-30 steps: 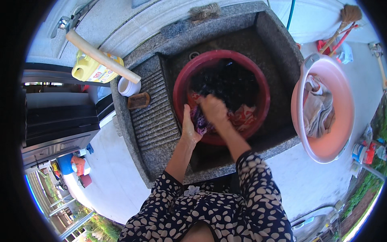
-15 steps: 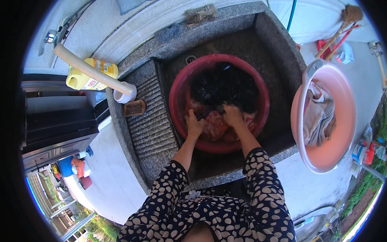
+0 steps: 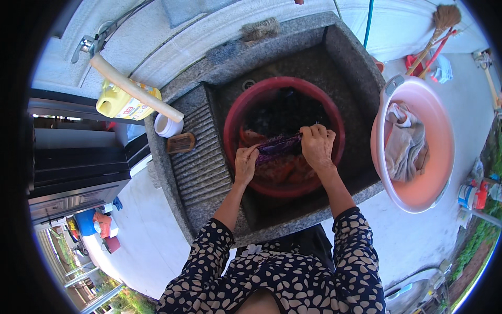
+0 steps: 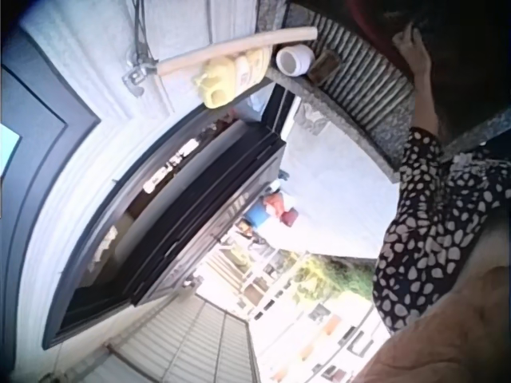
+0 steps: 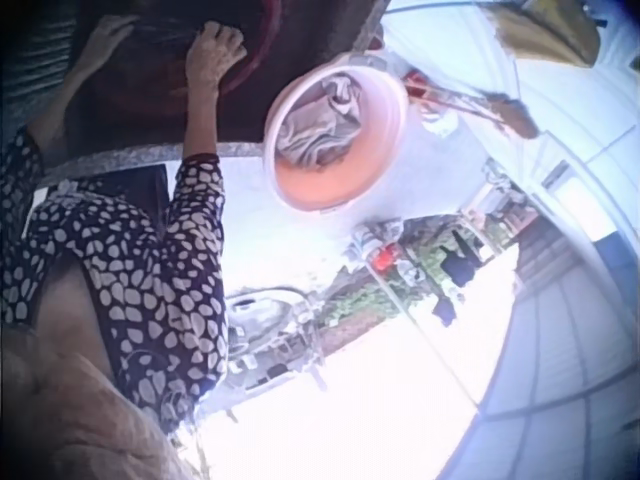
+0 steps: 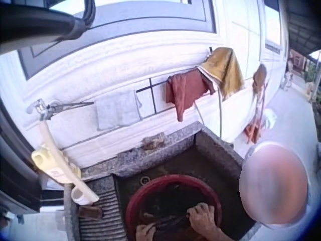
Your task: The person washes a purple patterned cloth by hand in a red basin filled with water. They then scrub a red patterned cloth on a stone washboard using a brush and a bar of soap. The person repeatedly scrubs, rinses, and wrings the red cloth throughout the video.
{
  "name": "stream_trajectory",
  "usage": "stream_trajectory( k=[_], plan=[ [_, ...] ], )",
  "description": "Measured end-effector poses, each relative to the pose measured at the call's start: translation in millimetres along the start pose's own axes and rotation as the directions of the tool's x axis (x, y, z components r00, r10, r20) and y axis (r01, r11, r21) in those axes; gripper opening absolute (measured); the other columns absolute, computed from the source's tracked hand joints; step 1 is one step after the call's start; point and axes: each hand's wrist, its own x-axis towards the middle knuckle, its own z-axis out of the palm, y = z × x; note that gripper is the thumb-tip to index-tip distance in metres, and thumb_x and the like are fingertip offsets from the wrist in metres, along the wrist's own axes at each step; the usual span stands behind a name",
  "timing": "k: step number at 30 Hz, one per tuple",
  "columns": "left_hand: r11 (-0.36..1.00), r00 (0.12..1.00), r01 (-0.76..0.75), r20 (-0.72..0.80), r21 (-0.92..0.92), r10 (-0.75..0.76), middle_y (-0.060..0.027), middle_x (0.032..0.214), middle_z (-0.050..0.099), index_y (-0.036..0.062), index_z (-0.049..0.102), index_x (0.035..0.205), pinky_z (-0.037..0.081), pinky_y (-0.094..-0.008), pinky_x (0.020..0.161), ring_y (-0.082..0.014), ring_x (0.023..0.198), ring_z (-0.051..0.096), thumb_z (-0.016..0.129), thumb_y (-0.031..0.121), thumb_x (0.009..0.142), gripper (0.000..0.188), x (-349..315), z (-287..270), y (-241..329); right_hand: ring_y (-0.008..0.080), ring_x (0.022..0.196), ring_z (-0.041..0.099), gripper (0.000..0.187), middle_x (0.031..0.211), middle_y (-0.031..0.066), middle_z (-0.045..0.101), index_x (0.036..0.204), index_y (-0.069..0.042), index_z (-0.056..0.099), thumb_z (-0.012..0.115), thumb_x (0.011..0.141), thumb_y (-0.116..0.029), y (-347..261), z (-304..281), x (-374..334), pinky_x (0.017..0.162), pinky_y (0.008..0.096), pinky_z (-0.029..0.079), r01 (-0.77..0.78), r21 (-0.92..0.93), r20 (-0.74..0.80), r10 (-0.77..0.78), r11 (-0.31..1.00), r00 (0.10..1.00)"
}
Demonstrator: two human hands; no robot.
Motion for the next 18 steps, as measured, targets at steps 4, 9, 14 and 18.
stream_trajectory(
  k=[4,9,14,18],
  plan=[
    [0.976,0.987,-0.098,-0.107,0.196,0.121,-0.0114,0.092,0.048,0.0082,0.063,0.100,0.050,-0.0416,0.071,-0.0318,0.082,0.059,0.071,0.012,0.082,0.020,0.0,-7.2,22.6,0.0326,0.088,0.063,0.018,0.092,0.0108,0.064,0.099,-0.010,0.061,0.058,0.083,-0.002,-1.8,-5.7,-4.0,0.075,0.0443,0.050,-0.199,0.414,0.117,0.165,0.888,0.979],
    [0.905,0.990,0.112,-0.120,0.411,-0.068,-0.0120,0.090,0.050,0.0081,0.053,0.088,0.048,-0.0468,0.070,-0.0362,0.089,0.059,0.079,0.017,0.067,0.034,-3.0,-9.4,45.7,0.0355,0.086,0.063,0.018,0.092,0.0148,0.063,0.100,-0.007,0.059,0.058,0.083,-0.003,-25.4,-7.3,-7.1,0.074,0.0432,0.050,-0.221,0.551,0.176,0.146,0.804,0.973],
    [0.837,0.988,0.151,-0.089,0.526,-0.123,-0.0127,0.094,0.048,0.0095,0.052,0.092,0.049,-0.0493,0.071,-0.0384,0.092,0.058,0.080,0.016,0.061,0.042,-7.8,-17.5,56.0,0.0325,0.082,0.062,0.021,0.088,0.0133,0.060,0.097,-0.006,0.060,0.060,0.077,0.000,-25.6,-35.4,-2.2,0.073,0.0404,0.050,-0.306,0.603,0.299,0.147,0.736,0.943],
    [0.839,0.991,-0.082,-0.048,0.538,0.128,-0.0154,0.103,0.046,0.0094,0.052,0.096,0.049,-0.0453,0.079,-0.0389,0.098,0.054,0.080,0.017,0.059,0.047,-2.9,-27.9,29.6,0.0301,0.087,0.059,0.026,0.089,0.0114,0.055,0.093,-0.007,0.061,0.057,0.071,0.006,-13.3,-56.2,7.8,0.077,0.0376,0.048,-0.237,0.566,0.302,0.069,0.789,0.951]
  ],
)
